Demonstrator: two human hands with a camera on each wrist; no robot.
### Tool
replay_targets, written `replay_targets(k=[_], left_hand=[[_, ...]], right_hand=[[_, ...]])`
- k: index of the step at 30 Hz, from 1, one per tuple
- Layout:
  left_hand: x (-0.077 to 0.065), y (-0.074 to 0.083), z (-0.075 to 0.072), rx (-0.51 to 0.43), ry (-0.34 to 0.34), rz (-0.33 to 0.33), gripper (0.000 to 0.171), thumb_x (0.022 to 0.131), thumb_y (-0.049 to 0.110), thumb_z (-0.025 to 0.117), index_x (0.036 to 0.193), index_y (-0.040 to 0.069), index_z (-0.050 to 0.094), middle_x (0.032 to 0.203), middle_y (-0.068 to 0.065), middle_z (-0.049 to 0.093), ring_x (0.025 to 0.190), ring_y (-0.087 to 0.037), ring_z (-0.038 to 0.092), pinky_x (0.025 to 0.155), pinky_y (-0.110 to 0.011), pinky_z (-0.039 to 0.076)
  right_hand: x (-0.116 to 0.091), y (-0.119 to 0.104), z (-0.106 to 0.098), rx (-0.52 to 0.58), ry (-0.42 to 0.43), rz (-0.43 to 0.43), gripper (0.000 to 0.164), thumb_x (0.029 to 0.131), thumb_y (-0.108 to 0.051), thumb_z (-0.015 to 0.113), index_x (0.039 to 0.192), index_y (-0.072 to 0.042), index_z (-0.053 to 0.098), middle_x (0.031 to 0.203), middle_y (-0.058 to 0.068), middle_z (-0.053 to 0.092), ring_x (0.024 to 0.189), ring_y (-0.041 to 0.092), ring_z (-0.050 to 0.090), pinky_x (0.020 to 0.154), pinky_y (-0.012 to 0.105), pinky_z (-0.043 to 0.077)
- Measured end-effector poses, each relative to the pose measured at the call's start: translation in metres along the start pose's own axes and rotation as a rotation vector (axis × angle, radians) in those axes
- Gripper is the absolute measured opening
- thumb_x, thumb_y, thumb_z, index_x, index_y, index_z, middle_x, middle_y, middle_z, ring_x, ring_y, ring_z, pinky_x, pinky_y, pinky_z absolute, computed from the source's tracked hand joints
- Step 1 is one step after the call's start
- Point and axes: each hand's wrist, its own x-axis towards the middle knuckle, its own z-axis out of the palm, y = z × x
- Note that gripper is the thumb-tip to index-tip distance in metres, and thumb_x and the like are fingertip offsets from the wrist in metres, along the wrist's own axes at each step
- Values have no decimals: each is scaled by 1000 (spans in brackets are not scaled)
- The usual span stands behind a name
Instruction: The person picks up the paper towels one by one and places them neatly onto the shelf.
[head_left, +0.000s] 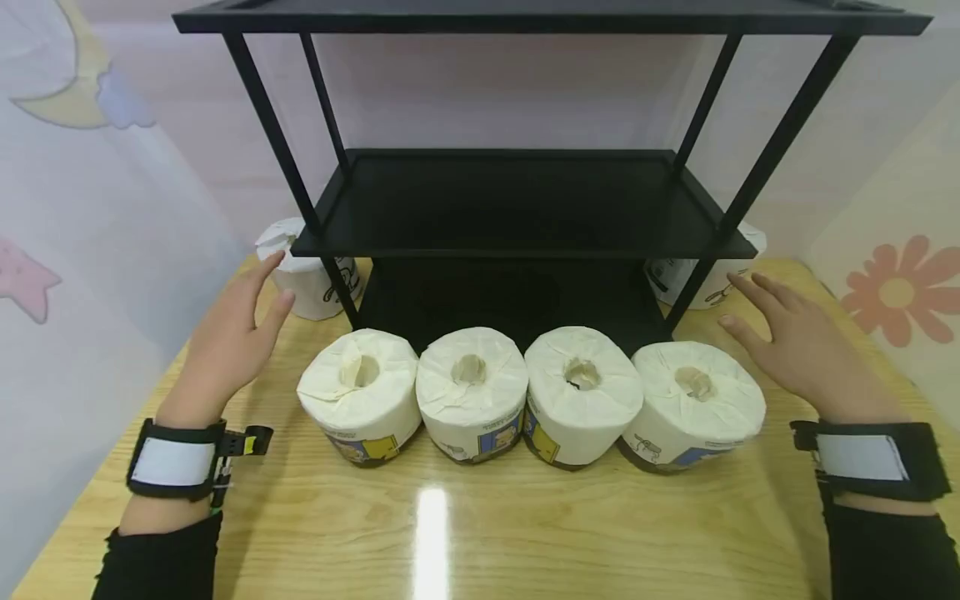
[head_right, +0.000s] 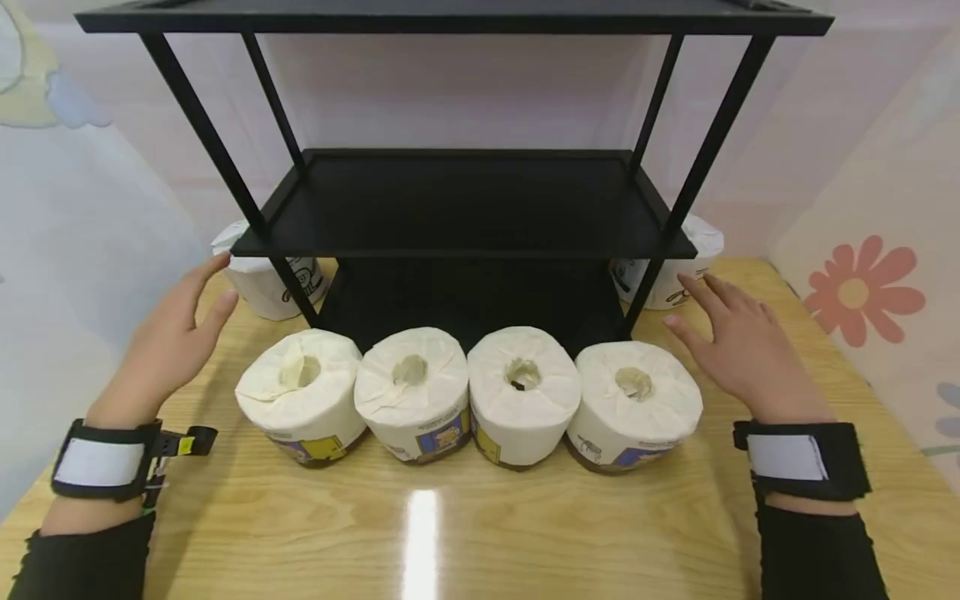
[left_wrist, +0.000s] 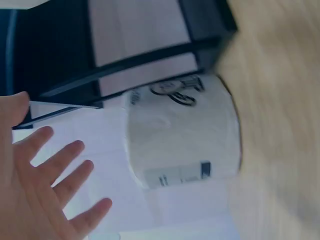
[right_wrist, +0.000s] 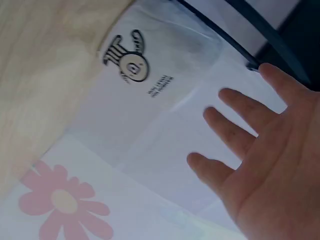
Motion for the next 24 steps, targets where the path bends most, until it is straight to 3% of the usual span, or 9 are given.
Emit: replay_targets(k=[5, 13, 18, 21, 24], left_hand=[[7, 11, 7, -323, 71, 27, 54, 108, 32, 40, 158, 16, 26, 158, -12, 32, 145, -36, 25, 112, -64, 19], [23, 23, 9, -598, 169, 35, 46, 107, 21, 44, 151, 10, 37, 146, -13, 47, 136, -24, 41, 112, -34, 29], [27, 34, 3, -790, 204, 60, 42, 105, 17, 48, 146, 9, 45, 132, -3, 58, 124, -14, 52, 104, -29, 37], [27, 39, 2, -871, 190, 76, 42, 103, 16, 51, 145, 8, 46, 131, -3, 59, 121, -14, 55, 101, -25, 41], [26, 40, 3, -933, 169, 97, 41, 103, 12, 51, 144, 10, 47, 132, -5, 59, 119, -17, 56, 101, -22, 43]], right_hand=[[-4, -13, -8, 33, 49, -66, 62, 103, -33, 55, 156, -10, 32, 151, 29, 34, 134, 56, 31, 105, 72, 23], [-18, -34, -11, -19, 149, -247, 52, 98, -26, 64, 144, -9, 50, 140, 26, 50, 125, 52, 43, 108, 64, 28], [-29, -43, -13, -62, 171, -402, 54, 93, -29, 70, 141, -11, 54, 134, 20, 58, 120, 46, 51, 106, 56, 35], [-40, -44, -15, -74, 168, -441, 56, 90, -30, 74, 139, -11, 56, 132, 16, 60, 118, 41, 53, 112, 42, 33], [-56, -43, -15, -93, 150, -448, 57, 86, -29, 77, 135, -9, 59, 131, 14, 60, 116, 38, 54, 117, 26, 23]])
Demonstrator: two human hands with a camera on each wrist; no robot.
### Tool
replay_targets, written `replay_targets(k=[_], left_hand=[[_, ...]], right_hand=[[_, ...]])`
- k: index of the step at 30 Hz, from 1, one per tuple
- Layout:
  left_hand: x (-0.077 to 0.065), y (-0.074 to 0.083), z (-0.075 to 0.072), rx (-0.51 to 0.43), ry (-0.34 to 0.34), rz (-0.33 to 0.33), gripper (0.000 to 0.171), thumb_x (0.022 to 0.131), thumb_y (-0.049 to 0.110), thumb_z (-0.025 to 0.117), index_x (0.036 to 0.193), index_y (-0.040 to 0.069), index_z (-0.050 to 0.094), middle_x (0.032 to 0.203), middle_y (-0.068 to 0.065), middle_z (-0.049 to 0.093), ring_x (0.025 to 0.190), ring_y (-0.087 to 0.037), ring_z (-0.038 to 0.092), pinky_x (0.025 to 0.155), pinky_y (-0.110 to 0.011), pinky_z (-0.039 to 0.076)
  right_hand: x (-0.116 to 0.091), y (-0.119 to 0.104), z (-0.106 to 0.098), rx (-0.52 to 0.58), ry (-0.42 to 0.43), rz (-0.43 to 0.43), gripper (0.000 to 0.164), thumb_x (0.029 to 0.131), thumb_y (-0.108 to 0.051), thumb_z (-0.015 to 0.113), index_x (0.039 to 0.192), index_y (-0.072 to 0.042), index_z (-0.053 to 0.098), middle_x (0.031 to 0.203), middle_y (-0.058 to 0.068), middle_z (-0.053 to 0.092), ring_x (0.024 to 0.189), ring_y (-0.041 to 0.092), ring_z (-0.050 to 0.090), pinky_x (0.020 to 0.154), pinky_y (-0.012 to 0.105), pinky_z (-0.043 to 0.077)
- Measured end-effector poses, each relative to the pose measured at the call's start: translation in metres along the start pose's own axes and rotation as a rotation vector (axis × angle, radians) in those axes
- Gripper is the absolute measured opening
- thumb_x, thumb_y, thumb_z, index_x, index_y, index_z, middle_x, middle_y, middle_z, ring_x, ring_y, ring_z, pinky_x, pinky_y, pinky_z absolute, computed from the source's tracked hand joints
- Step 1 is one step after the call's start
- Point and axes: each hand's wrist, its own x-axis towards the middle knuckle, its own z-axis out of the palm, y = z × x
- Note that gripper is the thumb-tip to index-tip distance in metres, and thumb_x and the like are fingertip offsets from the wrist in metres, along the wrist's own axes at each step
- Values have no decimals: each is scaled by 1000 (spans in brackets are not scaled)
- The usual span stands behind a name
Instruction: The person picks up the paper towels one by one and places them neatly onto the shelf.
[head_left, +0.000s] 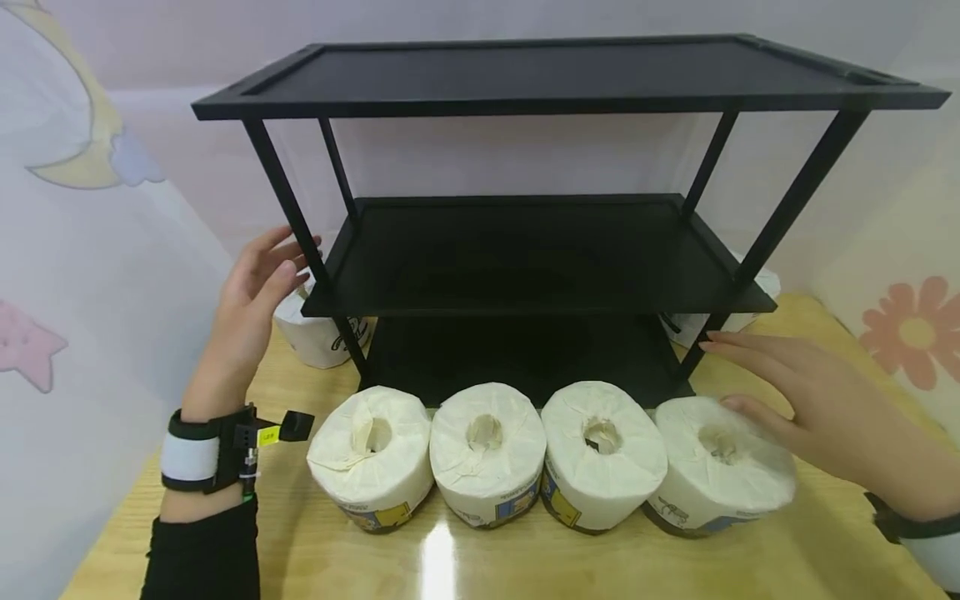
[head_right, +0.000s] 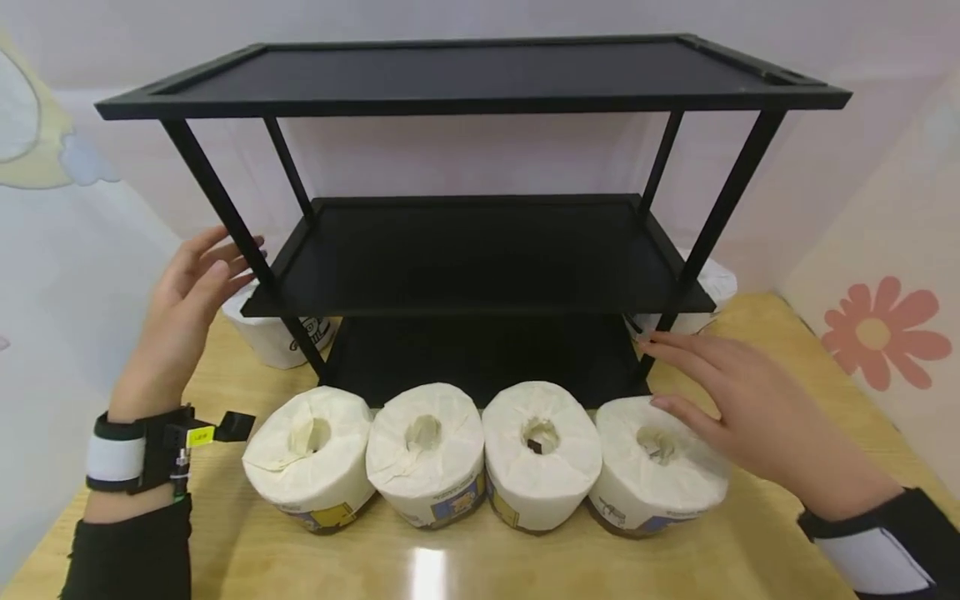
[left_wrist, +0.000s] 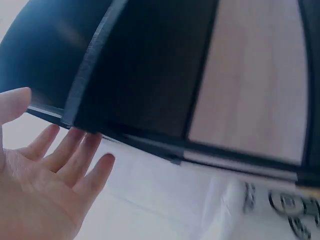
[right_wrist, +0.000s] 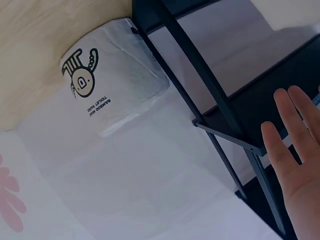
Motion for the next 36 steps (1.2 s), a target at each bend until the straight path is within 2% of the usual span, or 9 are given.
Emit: replay_targets(k=[4, 7, 10, 13, 17, 20, 27, 32, 36], left_hand=[[-1, 6, 1, -80, -8, 21, 43, 101, 6, 53, 144, 10, 47, 131, -9, 61, 118, -20, 60, 101, -24, 45], [2, 12, 2, -98, 6, 54, 46, 99, 2, 56, 144, 11, 48, 130, -12, 62, 115, -21, 63, 99, -26, 47], [3, 14, 4, -68, 19, 69, 47, 98, 0, 57, 143, 10, 49, 128, -12, 63, 112, -20, 64, 98, -26, 48], [3, 11, 5, -24, 27, 49, 46, 98, -1, 59, 142, 10, 51, 123, -8, 65, 109, -17, 65, 96, -23, 48], [7, 5, 10, 15, 14, 28, 45, 99, 3, 59, 143, 11, 52, 120, -5, 66, 107, -15, 65, 95, -20, 48], [14, 0, 14, 47, -12, 36, 46, 100, 5, 58, 144, 11, 50, 121, -4, 65, 108, -15, 64, 98, -21, 47], [33, -11, 22, 157, -6, 50, 49, 100, 9, 58, 148, 13, 47, 126, -6, 62, 110, -11, 63, 98, -20, 47], [44, -21, 29, 162, -3, 39, 49, 101, 11, 56, 149, 12, 45, 133, -15, 59, 113, -13, 62, 100, -24, 46], [47, -23, 33, 143, 14, 49, 47, 103, 14, 55, 148, 10, 46, 135, -14, 58, 118, -15, 60, 105, -28, 43]], right_hand=[[-21, -9, 2, -37, -10, -35, 57, 86, -38, 76, 131, -9, 61, 127, 12, 62, 110, 35, 57, 114, 13, 13], [-32, -17, 3, -33, 23, -76, 57, 92, -54, 64, 126, -8, 65, 121, 8, 65, 103, 29, 59, 110, 8, 13], [-40, -25, 6, -19, 82, -126, 62, 98, -62, 45, 119, -8, 68, 113, 5, 67, 97, 23, 58, 107, 4, 16], [-48, -31, 12, 1, 137, -182, 59, 102, -58, 39, 114, -10, 71, 108, 2, 67, 96, 15, 56, 106, 5, 21], [-56, -33, 22, 61, 199, -241, 52, 103, -51, 44, 109, -8, 72, 104, 1, 67, 101, 10, 53, 107, 11, 27], [-61, -31, 26, 59, 205, -242, 55, 102, -53, 45, 108, -6, 72, 105, 2, 66, 104, 9, 50, 108, 11, 26], [-62, -20, 35, 16, 159, -208, 59, 97, -60, 49, 115, -8, 70, 113, -1, 66, 109, 11, 51, 111, 15, 23], [-60, -15, 43, -8, 122, -180, 63, 95, -62, 51, 124, -8, 66, 122, 1, 64, 117, 13, 47, 116, 19, 18], [-56, -11, 46, -12, 147, -184, 60, 98, -61, 46, 122, -9, 66, 117, 1, 64, 112, 16, 49, 115, 18, 19]])
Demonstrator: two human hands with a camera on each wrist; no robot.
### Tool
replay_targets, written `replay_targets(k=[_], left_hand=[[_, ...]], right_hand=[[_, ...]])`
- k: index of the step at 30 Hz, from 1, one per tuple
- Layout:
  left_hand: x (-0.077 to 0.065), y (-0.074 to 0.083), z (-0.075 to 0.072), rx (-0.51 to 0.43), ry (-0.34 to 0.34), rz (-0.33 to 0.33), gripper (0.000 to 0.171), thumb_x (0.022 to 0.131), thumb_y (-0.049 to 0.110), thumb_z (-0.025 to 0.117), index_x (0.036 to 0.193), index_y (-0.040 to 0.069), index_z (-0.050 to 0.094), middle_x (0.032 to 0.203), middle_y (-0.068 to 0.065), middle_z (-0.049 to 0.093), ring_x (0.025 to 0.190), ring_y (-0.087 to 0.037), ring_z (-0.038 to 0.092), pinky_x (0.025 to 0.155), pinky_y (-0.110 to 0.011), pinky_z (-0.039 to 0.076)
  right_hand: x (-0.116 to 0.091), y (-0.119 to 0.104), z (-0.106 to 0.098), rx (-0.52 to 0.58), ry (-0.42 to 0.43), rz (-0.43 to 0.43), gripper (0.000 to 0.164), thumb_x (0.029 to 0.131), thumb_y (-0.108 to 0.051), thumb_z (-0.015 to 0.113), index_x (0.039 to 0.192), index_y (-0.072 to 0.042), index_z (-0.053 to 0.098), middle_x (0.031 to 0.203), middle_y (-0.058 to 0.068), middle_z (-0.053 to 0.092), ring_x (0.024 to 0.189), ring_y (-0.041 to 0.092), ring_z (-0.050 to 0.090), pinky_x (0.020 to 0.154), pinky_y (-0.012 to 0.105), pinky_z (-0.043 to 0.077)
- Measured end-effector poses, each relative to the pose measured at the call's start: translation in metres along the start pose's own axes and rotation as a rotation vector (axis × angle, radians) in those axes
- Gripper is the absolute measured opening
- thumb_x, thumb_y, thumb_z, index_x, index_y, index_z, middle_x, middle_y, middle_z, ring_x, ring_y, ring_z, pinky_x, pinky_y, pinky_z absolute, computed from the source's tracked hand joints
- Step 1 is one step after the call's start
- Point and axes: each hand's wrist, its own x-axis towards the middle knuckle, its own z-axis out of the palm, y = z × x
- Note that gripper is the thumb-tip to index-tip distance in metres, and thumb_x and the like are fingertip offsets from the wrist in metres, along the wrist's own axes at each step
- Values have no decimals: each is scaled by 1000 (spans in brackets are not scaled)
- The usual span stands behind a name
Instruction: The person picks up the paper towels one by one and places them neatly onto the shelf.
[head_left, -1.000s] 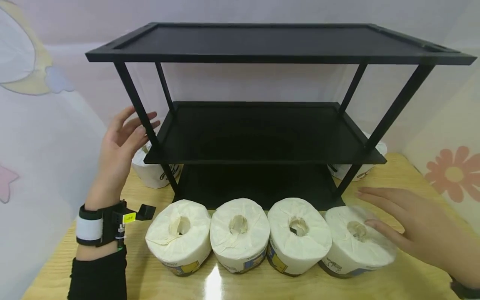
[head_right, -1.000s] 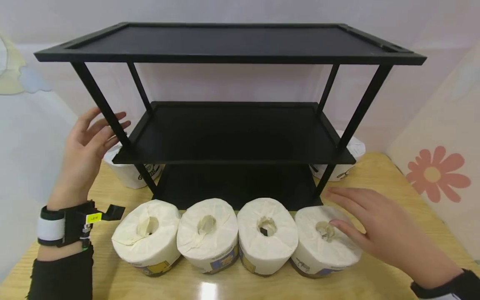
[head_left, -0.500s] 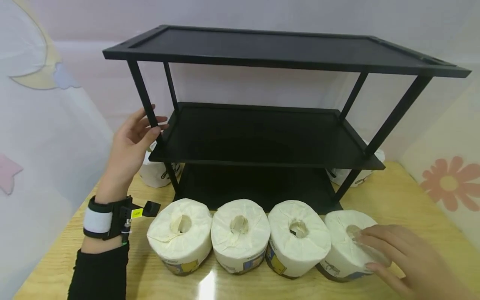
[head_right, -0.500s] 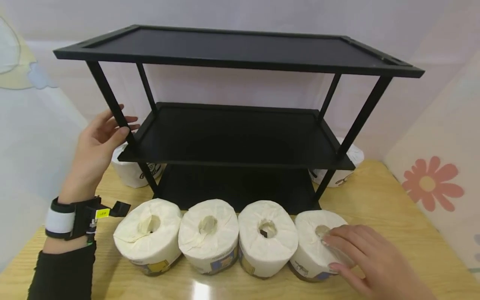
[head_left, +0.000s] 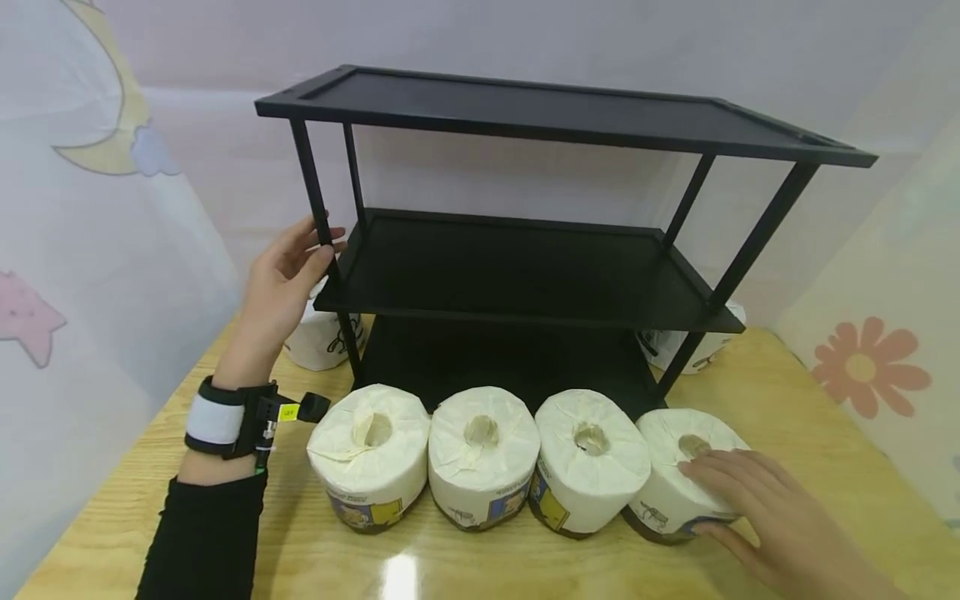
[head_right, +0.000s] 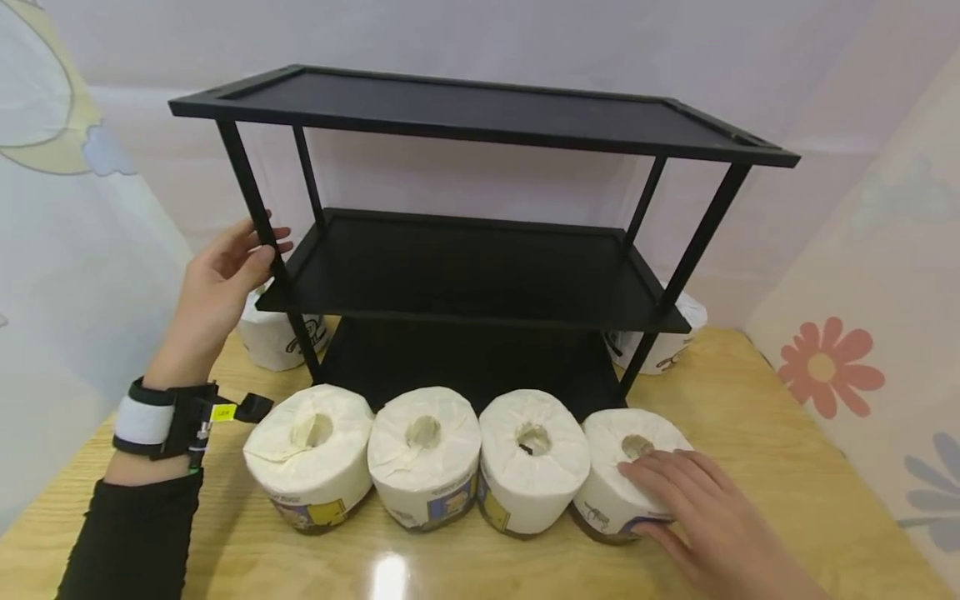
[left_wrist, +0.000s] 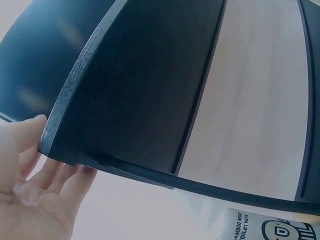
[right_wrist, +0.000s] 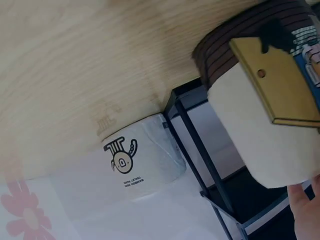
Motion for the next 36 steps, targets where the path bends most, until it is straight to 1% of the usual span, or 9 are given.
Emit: replay_targets(k=[6, 11, 15, 17, 22, 26, 31, 34, 36], left_hand=[[-1, -1, 4, -10, 3, 5, 45, 104, 13, 53, 148, 5, 45, 137, -13, 57, 121, -17, 58, 107, -29, 41], [4, 2, 6, 29, -9, 40, 45, 104, 10, 51, 147, 4, 45, 137, -15, 56, 121, -18, 58, 106, -28, 42], [4, 6, 5, 76, -35, 56, 45, 103, 5, 50, 148, 4, 44, 137, -16, 56, 122, -19, 57, 102, -24, 44], [3, 8, 4, 100, -54, 61, 47, 103, 2, 50, 149, 4, 43, 138, -17, 54, 124, -21, 56, 101, -23, 45], [1, 11, 2, 132, -81, 50, 50, 102, -1, 50, 150, 6, 40, 141, -17, 52, 127, -27, 53, 99, -21, 45], [0, 11, 3, 145, -73, 46, 50, 102, 0, 50, 150, 7, 41, 138, -17, 54, 125, -25, 56, 98, -20, 46], [-2, 10, 3, 174, -68, 41, 49, 103, 3, 50, 151, 9, 42, 135, -18, 56, 122, -22, 58, 98, -20, 46], [-3, 10, 2, 185, -67, 42, 48, 103, 3, 50, 150, 8, 42, 136, -18, 56, 122, -22, 58, 99, -20, 46], [-3, 11, 2, 188, -65, 44, 48, 103, 3, 50, 150, 8, 42, 136, -18, 56, 121, -21, 58, 98, -20, 46]], right_hand=[[1, 1, -5, -49, 50, -46, 61, 104, -55, 37, 114, -3, 67, 106, 3, 65, 101, 19, 51, 115, 23, 21], [7, -5, -18, -101, 60, -12, 62, 104, -56, 35, 114, -3, 66, 105, 6, 63, 99, 23, 50, 117, 25, 18], [13, -11, -35, -147, 73, -3, 64, 103, -56, 35, 114, -1, 66, 106, 10, 63, 102, 24, 49, 118, 29, 18], [16, -16, -43, -167, 73, -3, 65, 103, -56, 35, 113, 0, 67, 106, 12, 63, 108, 18, 47, 119, 31, 18], [31, -24, -60, -182, 160, -75, 58, 105, -50, 38, 117, -1, 67, 100, 16, 64, 120, 8, 41, 119, 33, 20], [40, -26, -72, -194, 182, -128, 55, 105, -48, 39, 120, -3, 67, 98, 16, 65, 116, 12, 44, 119, 34, 21], [49, -31, -86, -212, 182, -107, 57, 104, -50, 37, 120, -4, 68, 99, 16, 64, 113, 14, 45, 118, 32, 21], [30, -8, -79, -201, 233, -96, 57, 101, -54, 45, 118, -6, 71, 100, 16, 67, 106, 24, 53, 116, 41, 27], [-10, 42, -60, -174, 274, -103, 58, 92, -59, 59, 117, -8, 73, 107, 16, 70, 107, 32, 58, 115, 51, 27]])
